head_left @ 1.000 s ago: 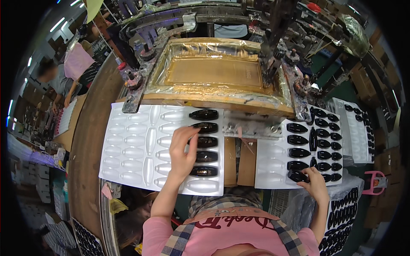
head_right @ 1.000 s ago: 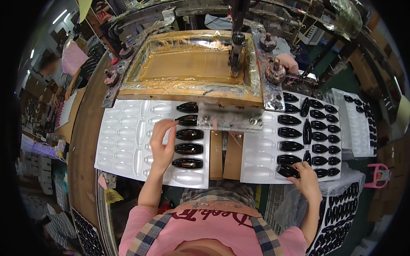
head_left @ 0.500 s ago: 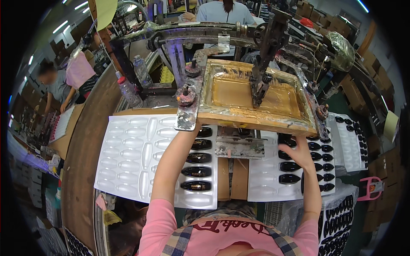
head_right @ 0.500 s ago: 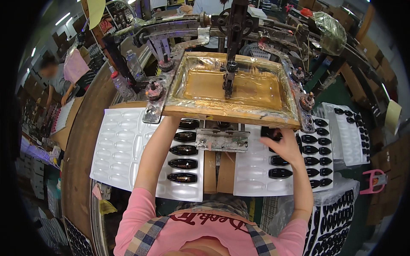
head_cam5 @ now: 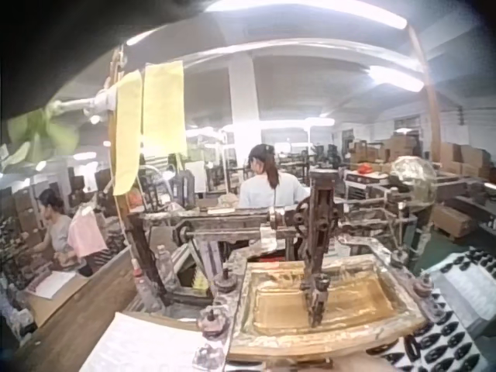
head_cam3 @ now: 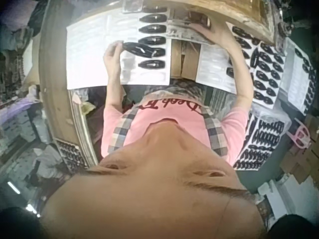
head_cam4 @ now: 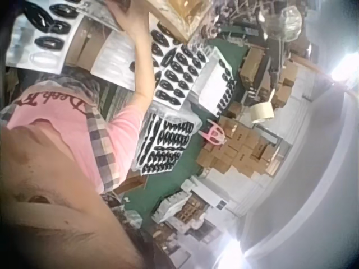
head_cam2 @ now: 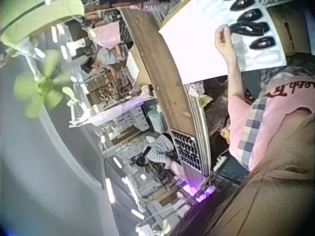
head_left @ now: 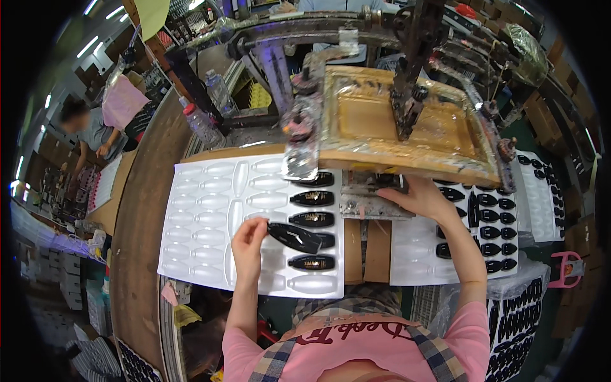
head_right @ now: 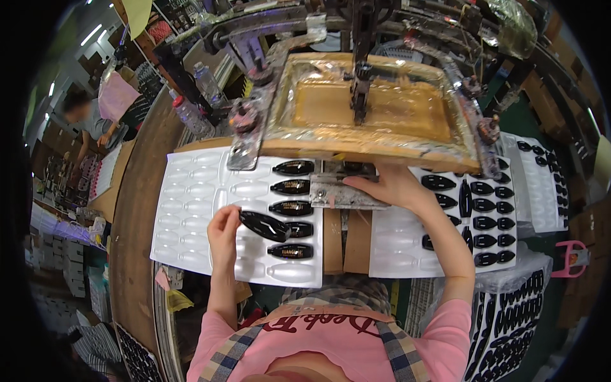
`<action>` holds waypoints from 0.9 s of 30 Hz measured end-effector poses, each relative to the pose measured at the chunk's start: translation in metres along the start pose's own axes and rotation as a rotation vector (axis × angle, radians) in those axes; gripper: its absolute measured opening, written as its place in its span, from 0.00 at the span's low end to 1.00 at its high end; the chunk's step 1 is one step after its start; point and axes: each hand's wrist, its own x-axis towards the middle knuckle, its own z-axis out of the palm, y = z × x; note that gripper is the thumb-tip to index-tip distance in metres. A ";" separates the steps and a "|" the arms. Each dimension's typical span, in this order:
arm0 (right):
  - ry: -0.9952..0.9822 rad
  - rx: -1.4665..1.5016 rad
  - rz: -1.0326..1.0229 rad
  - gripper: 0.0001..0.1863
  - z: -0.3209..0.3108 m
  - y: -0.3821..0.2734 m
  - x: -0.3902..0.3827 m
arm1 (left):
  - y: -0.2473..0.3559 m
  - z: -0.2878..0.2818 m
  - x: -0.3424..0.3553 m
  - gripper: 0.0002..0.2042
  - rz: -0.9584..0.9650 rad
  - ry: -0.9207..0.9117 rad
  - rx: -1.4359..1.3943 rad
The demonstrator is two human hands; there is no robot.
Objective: Screen printing gold patterns onto black hair clips using a manual printing machine.
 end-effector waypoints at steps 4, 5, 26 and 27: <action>0.318 -0.082 -0.035 0.23 -0.008 0.012 -0.035 | -0.014 -0.014 -0.046 0.05 -0.107 0.011 0.024; 0.346 -0.039 0.026 0.23 -0.012 0.027 -0.049 | -0.015 -0.015 -0.054 0.04 -0.113 0.003 0.041; 0.173 0.044 0.449 0.14 -0.010 0.048 -0.158 | -0.060 0.000 -0.102 0.11 0.152 0.053 0.892; 0.159 0.031 0.467 0.14 -0.010 0.048 -0.159 | -0.061 -0.001 -0.102 0.11 0.181 0.043 0.928</action>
